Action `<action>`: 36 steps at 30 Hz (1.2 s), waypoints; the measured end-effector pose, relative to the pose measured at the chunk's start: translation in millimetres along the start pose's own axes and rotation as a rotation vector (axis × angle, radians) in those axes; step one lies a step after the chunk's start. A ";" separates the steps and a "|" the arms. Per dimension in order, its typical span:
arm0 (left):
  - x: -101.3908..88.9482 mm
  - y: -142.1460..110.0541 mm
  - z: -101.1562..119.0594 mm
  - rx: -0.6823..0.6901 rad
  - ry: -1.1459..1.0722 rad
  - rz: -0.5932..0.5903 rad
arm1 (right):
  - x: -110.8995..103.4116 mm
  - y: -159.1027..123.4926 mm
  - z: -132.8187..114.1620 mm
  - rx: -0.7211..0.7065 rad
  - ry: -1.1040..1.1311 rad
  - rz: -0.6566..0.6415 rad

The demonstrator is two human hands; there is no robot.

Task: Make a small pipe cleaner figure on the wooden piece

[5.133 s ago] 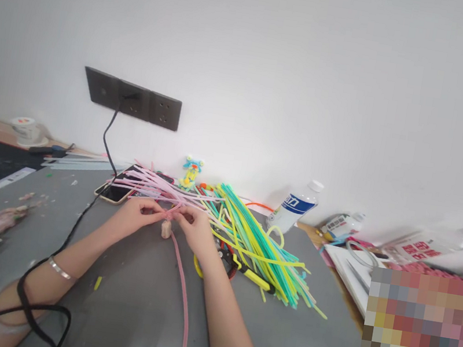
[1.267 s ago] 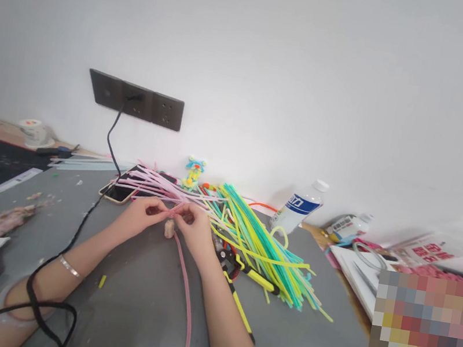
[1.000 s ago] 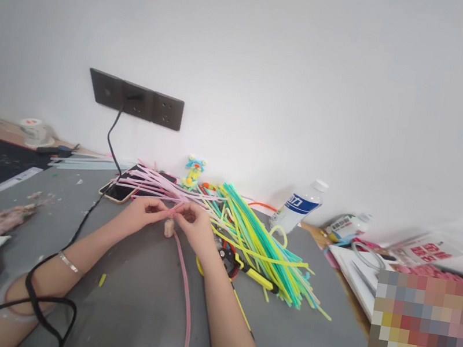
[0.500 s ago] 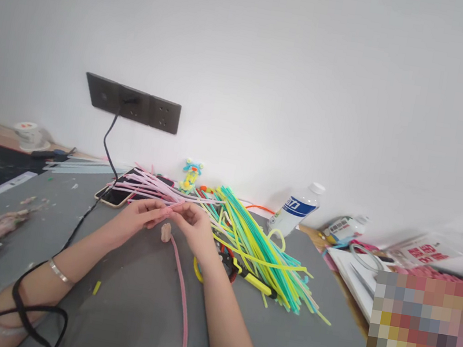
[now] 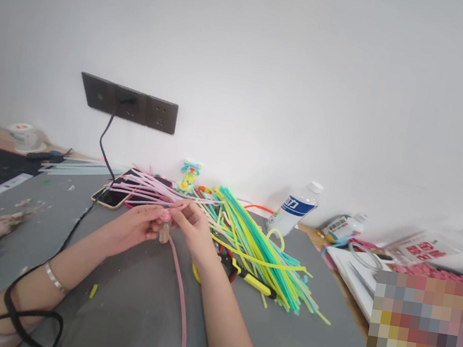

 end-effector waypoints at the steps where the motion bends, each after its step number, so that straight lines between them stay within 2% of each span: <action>1: 0.5 0.0 -0.2 -0.011 -0.018 -0.012 | -0.5 0.2 0.2 -0.008 -0.007 -0.002; 10: 4.1 -1.1 -1.8 -0.070 -0.188 -0.046 | -2.4 1.1 -4.5 -0.070 -0.101 -0.008; 17: 1.7 -0.7 -3.8 -0.059 -0.233 -0.058 | 1.6 -1.2 -12.9 -0.206 -0.169 -0.014; 25: 3.0 -1.7 -4.6 -0.065 -0.275 -0.092 | -1.3 -4.0 -10.3 -0.210 -0.178 -0.122; 36: 3.5 -1.9 -5.5 -0.071 -0.294 -0.158 | -0.7 -3.0 -14.2 -0.270 -0.270 -0.143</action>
Point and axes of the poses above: each hand's wrist, its own y-axis towards the middle knuckle, its own x-axis out of the palm, z = x × y, the point moved 2 cm from there along y, towards the middle knuckle, and after that the axes turned 13 degrees about -x, right-handed, at the moved point
